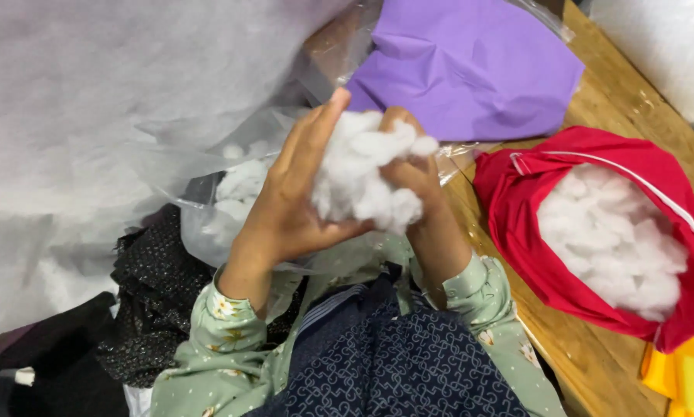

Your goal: Stuffing a red pillowcase with white fiberfill material by hand on a wooden workbench.

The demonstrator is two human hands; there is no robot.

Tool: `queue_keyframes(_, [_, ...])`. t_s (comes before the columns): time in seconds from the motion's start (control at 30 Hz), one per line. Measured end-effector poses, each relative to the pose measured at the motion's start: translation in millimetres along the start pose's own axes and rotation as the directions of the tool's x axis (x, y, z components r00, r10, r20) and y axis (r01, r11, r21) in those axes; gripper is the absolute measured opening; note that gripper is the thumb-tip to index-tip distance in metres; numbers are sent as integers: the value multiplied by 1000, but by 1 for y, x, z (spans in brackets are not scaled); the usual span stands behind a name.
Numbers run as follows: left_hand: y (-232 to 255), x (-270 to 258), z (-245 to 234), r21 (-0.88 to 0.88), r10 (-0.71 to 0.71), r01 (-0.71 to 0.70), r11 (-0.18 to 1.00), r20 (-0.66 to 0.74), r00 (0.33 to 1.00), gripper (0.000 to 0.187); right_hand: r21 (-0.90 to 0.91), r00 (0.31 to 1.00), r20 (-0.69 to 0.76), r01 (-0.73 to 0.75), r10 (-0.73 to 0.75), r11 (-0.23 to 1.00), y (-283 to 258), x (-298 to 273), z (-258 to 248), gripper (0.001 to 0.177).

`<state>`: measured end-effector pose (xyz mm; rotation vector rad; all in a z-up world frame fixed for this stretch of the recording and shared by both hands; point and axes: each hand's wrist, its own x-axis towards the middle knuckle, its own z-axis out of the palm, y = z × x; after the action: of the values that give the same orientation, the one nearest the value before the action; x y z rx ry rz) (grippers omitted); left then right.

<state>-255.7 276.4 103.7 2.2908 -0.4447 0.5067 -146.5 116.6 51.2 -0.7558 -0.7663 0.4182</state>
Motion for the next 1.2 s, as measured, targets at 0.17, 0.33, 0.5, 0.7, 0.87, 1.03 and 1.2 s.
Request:
queue_keyframes(0.17, [62, 78, 32, -263, 288, -261, 929, 69, 955, 89, -256, 970, -229, 28, -88, 966, -62, -55, -47, 28])
queue_keyframes(0.33, [119, 142, 109, -341, 622, -567, 750, 68, 780, 92, -568, 843, -455, -26, -287, 823, -133, -126, -73, 24])
queue_keyframes(0.5, [155, 166, 173, -720, 727, -484, 497, 41, 686, 84, -738, 694, -550, -144, -465, 659, -192, -180, -81, 20])
queue_keyframes(0.7, [110, 147, 244, -495, 588, -406, 768, 297, 752, 105, -822, 552, -559, -275, -618, 498, -220, -206, -89, 18])
queue_keyframes(0.87, [57, 121, 285, -192, 573, -539, 820, 293, 766, 79, -909, 729, -404, -389, -553, 152, -174, -221, -126, 21])
queue_keyframes(1.03, [44, 92, 303, -136, 624, -617, 775, 320, 713, 76, -892, 865, -294, -401, -407, -208, -165, -245, -125, 32])
queue_keyframes(1.2, [56, 98, 303, -87, 533, -555, 827, 433, 727, 104, -835, 866, -389, -476, -315, -275, -171, -252, -133, 45])
